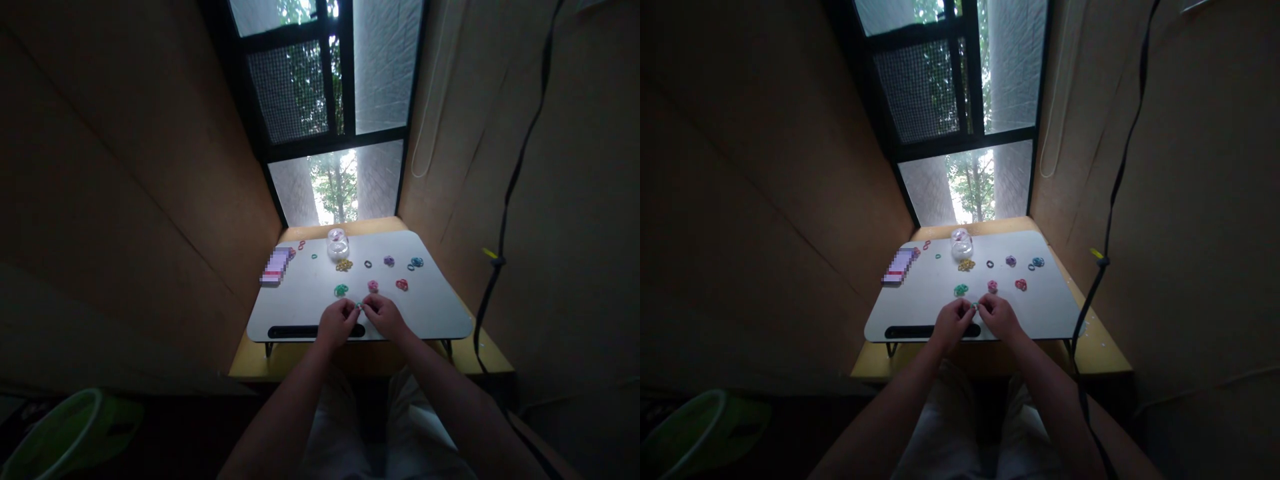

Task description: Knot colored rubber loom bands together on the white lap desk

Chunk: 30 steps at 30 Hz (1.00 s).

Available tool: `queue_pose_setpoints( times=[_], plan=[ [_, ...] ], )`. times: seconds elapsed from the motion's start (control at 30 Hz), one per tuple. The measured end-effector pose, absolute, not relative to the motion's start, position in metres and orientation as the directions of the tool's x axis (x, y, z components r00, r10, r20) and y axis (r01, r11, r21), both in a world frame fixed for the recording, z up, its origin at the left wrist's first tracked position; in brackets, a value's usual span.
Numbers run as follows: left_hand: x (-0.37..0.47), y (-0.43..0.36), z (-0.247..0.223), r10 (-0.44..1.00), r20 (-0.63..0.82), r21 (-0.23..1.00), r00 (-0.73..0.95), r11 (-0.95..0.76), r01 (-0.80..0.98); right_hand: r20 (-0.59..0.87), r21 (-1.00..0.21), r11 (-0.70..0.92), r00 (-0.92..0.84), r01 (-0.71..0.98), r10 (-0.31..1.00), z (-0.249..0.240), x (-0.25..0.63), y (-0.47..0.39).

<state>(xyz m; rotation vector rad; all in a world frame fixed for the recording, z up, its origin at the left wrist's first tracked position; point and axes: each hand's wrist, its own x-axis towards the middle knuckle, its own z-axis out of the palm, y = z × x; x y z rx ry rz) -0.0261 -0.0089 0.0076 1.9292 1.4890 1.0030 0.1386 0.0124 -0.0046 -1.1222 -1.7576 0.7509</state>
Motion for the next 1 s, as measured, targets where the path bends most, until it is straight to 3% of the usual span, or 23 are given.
queue_pose_setpoints(
  times=[0.53,0.7,0.87,1.0],
  plan=[
    [-0.026,-0.006,0.002,0.961,0.271,0.845,0.064,-0.269,0.463,0.35,-0.827,0.387,-0.164,0.409,0.922,-0.005,0.138,0.013],
    [-0.033,0.008,0.007,0.934,0.312,0.884,-0.172,-0.219,0.412,0.343,-0.813,0.378,-0.161,0.444,0.926,-0.002,0.138,0.013],
    [-0.053,0.036,0.011,0.922,0.282,0.856,-0.267,-0.116,0.504,0.342,-0.802,0.38,-0.167,0.461,0.925,-0.001,0.137,0.015],
    [-0.058,0.045,0.012,0.945,0.245,0.817,-0.218,-0.08,0.571,0.344,-0.798,0.387,-0.178,0.463,0.922,0.0,0.137,0.015]
  ],
)
